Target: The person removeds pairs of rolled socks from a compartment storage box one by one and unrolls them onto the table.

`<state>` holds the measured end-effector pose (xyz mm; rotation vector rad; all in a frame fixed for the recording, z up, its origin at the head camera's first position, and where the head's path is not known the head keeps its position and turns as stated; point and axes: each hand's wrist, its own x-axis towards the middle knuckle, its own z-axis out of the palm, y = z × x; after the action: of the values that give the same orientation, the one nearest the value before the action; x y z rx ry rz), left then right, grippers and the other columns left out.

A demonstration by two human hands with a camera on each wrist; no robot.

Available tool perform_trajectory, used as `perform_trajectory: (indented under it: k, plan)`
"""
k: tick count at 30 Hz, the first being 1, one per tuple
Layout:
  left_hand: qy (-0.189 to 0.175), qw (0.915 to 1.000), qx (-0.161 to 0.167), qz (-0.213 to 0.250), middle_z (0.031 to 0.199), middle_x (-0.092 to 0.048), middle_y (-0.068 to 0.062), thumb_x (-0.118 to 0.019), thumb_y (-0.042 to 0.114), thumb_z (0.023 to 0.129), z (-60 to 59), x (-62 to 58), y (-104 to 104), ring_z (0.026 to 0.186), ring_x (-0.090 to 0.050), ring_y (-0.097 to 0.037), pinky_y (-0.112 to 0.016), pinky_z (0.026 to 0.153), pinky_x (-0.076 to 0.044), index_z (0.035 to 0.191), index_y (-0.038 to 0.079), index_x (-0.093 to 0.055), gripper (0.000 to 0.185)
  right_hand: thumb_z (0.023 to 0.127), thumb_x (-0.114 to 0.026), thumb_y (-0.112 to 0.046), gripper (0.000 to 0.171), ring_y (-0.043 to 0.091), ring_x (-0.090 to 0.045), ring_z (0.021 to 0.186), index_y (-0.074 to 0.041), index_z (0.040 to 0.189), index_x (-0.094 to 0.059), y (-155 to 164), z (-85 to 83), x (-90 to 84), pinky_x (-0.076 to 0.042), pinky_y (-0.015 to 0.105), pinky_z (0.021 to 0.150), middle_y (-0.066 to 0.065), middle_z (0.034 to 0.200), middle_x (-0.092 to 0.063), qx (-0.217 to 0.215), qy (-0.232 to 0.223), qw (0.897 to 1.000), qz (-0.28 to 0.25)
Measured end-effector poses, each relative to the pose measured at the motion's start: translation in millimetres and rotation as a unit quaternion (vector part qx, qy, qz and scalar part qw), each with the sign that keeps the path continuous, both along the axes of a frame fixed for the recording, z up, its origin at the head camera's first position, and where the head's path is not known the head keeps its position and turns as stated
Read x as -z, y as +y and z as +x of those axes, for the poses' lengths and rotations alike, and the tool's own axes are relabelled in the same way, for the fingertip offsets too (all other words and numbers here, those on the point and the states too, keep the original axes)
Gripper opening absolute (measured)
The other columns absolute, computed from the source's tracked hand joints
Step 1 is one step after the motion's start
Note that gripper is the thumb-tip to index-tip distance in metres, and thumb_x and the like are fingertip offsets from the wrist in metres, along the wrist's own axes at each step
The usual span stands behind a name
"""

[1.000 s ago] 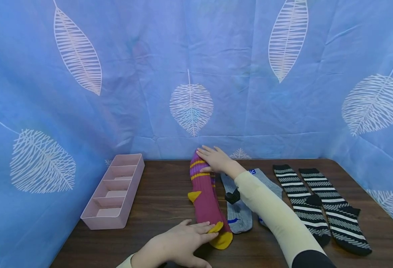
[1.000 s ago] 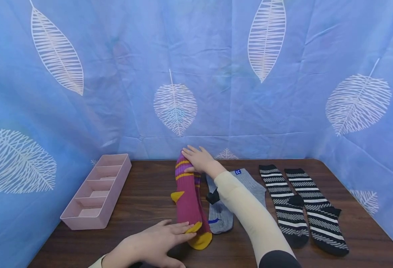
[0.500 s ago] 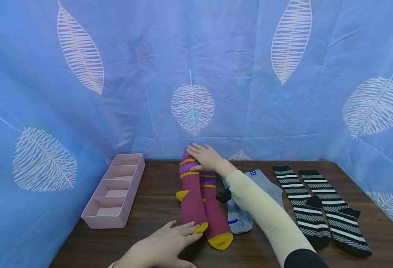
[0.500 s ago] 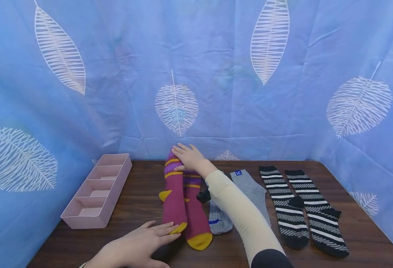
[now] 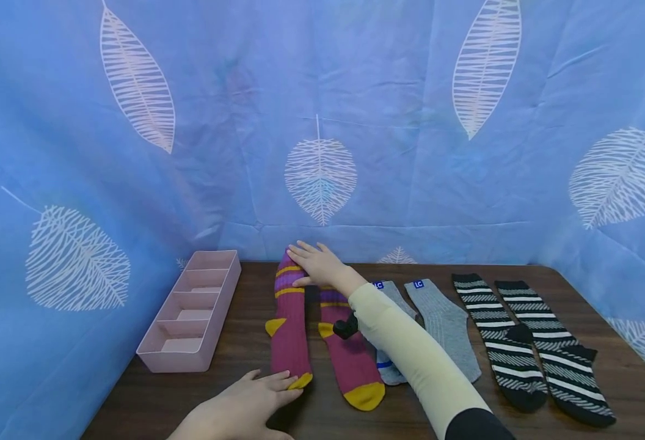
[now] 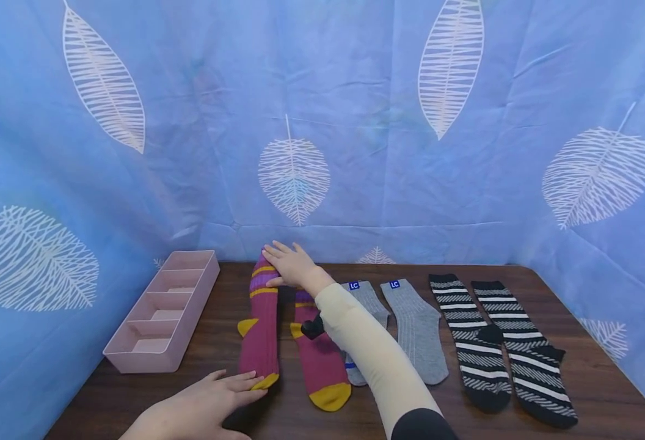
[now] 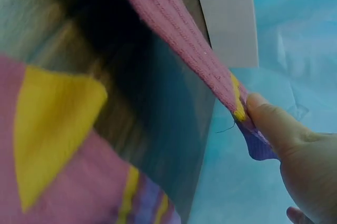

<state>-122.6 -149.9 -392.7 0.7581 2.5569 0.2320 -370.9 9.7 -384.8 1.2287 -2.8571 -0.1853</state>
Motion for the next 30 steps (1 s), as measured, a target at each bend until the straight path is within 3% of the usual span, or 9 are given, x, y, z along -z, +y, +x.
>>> perform_trajectory:
  k: [7, 16, 22, 30]
  plan:
    - [-0.018, 0.9988, -0.028, -0.036, 0.144, -0.054, 0.007, -0.069, 0.061, 0.079, -2.3, 5.8, -4, 0.136, -0.048, -0.017, -0.062, 0.105, -0.038, 0.135, 0.034, -0.057, 0.063, 0.093, -0.047, -0.062, 0.085, 0.017, -0.005, 0.154, -0.02, 0.158, -0.014, -17, 1.2, 13.8, -0.017, 0.052, 0.121, -0.004, 0.165, -0.011, 0.005, -0.018, 1.0, 0.017]
    - [-0.017, 0.9976, -0.003, -0.067, 0.142, -0.054, 0.011, -0.073, 0.052, 0.079, -4.7, 12.6, -3, 0.135, -0.048, -0.014, -0.055, 0.103, -0.044, 0.134, 0.036, -0.057, 0.06, 0.092, -0.05, -0.061, 0.083, 0.018, -0.006, 0.154, -0.022, 0.157, -0.017, -25, 4.7, 24.1, -0.017, 0.052, 0.121, -0.005, 0.165, -0.013, 0.015, -0.031, 0.999, 0.028]
    - [-0.023, 0.9987, 0.015, -0.044, 0.142, -0.055, 0.009, -0.073, 0.044, 0.082, -1.2, 9.4, -6, 0.13, -0.053, -0.018, -0.052, 0.099, -0.048, 0.132, 0.044, -0.057, 0.052, 0.093, -0.05, -0.059, 0.081, 0.018, -0.006, 0.154, -0.024, 0.157, -0.017, -21, 7.1, 25.3, -0.016, 0.052, 0.121, -0.005, 0.165, -0.013, 0.021, -0.045, 0.998, 0.028]
    - [0.001, 0.9999, -0.006, 0.012, 0.142, -0.055, 0.006, -0.065, 0.058, 0.084, 1.9, -5.4, -11, 0.13, -0.054, -0.025, -0.061, 0.101, -0.042, 0.138, 0.041, -0.052, 0.058, 0.096, -0.049, -0.055, 0.073, 0.024, -0.008, 0.154, -0.026, 0.157, -0.019, 3, 8.7, 15.2, -0.018, 0.056, 0.12, 0.0, 0.165, -0.017, 0.022, -0.063, 0.998, -0.01]
